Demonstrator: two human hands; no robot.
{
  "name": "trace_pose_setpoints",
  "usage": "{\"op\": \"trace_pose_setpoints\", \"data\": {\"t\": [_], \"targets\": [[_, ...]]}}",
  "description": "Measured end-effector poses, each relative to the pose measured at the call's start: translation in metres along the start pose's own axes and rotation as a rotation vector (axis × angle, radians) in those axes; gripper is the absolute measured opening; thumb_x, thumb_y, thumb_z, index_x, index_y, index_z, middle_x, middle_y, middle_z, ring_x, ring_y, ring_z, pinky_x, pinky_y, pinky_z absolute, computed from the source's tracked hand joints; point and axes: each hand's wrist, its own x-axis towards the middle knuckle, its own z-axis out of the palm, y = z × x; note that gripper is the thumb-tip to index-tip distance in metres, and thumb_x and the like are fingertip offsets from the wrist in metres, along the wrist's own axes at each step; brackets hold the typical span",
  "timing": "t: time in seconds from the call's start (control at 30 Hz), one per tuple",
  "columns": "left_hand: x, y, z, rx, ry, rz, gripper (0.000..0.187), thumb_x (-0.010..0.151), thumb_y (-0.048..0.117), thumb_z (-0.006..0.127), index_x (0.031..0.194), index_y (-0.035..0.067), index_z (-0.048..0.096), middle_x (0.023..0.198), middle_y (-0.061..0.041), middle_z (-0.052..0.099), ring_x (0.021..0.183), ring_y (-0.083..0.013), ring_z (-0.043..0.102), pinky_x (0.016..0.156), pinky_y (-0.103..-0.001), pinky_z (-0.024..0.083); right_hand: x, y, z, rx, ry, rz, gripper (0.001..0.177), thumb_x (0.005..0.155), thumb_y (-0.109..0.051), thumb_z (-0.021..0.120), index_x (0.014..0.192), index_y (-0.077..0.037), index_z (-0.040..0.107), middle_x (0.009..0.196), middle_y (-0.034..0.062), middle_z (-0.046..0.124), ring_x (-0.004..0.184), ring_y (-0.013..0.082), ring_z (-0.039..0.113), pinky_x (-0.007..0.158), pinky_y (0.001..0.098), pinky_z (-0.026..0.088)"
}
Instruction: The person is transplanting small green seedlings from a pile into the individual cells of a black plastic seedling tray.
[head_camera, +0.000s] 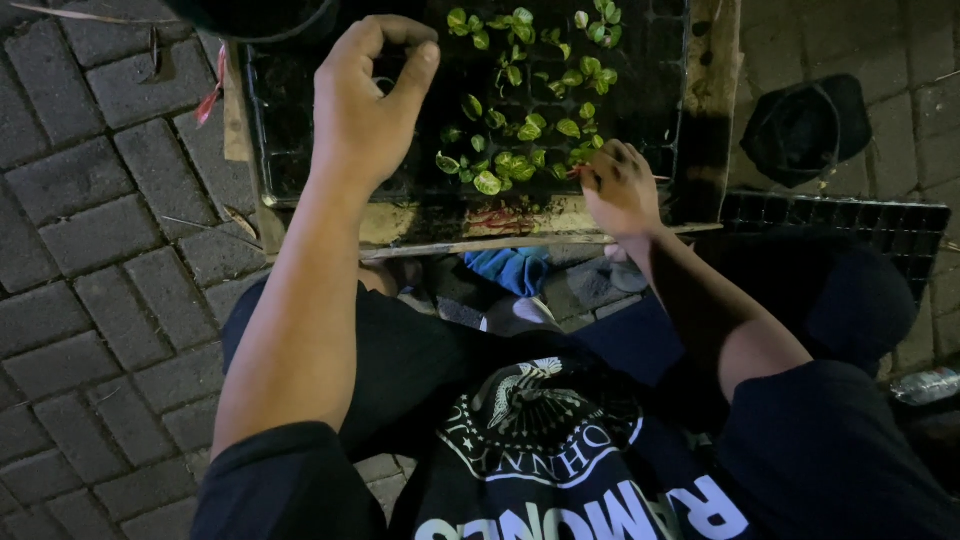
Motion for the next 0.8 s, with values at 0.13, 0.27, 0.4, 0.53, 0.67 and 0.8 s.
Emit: {"op": "trace_pose_setpoints", "data": {"t": [0.13,0.27,0.4,0.53,0.67,0.8], "targets": [[-0.002,-0.001,-0.004,-0.032,0.027,0.059,0.011,0.102,0.010,0.070,0.113,0.006,0.069,0.112,-0.006,0.072,0.106,-0.0230,0.069,0.099,-0.040,0.051,0.001,-0.002,-0.004,-0.030,0.014,-0.030,0.012,0.096,-0.010,0.068,0.087,-0.002,0.066,0.094,0.0097,0.061,0.084,0.0253,0.058,0.075,0.0356,0.049],[-0.001,0.003,-0.009,0.004,0.017,0.021,0.012,0.103,0.013,0.069,0.114,0.009,0.069,0.112,-0.008,0.074,0.111,-0.0262,0.070,0.100,-0.042,0.051,0.004,-0.003,-0.005,-0.127,-0.052,-0.030,0.021,0.104,-0.020,0.068,0.092,-0.003,0.068,0.096,0.0093,0.063,0.086,0.0233,0.059,0.079,0.0349,0.049],[0.002,0.000,-0.007,0.016,0.025,0.012,0.011,0.102,0.013,0.070,0.112,0.009,0.069,0.111,-0.005,0.074,0.107,-0.0235,0.069,0.098,-0.041,0.051,0.003,-0.002,-0.002,-0.033,-0.016,-0.053,0.018,0.097,-0.006,0.067,0.080,-0.008,0.062,0.092,0.0057,0.057,0.085,0.0221,0.054,0.082,0.0349,0.045],[-0.001,0.001,-0.007,0.026,0.019,0.010,0.011,0.102,0.013,0.070,0.113,0.008,0.070,0.113,-0.006,0.074,0.108,-0.0227,0.070,0.096,-0.039,0.052,0.000,0.007,0.007,-0.060,-0.046,-0.004,0.011,0.098,-0.010,0.067,0.088,-0.008,0.064,0.095,0.0051,0.058,0.086,0.0196,0.054,0.081,0.0327,0.047],[-0.001,0.000,-0.007,0.020,0.020,0.024,0.011,0.101,0.011,0.071,0.112,0.006,0.070,0.111,-0.007,0.074,0.105,-0.0223,0.071,0.093,-0.036,0.054,-0.001,0.074,0.064,0.291,-0.032,-0.021,0.020,0.099,-0.018,0.074,0.115,-0.007,0.072,0.109,0.0072,0.073,0.088,0.0172,0.064,0.082,0.0285,0.055],[-0.001,-0.003,-0.007,0.012,0.019,0.035,0.010,0.102,0.009,0.071,0.111,0.007,0.069,0.112,-0.006,0.073,0.105,-0.0220,0.071,0.095,-0.039,0.052,-0.005,0.125,0.047,-0.003,-0.304,-0.146,0.025,0.104,-0.018,0.052,0.113,-0.011,0.074,0.123,0.0101,0.072,0.106,0.0248,0.069,0.123,0.0484,0.036]]}}
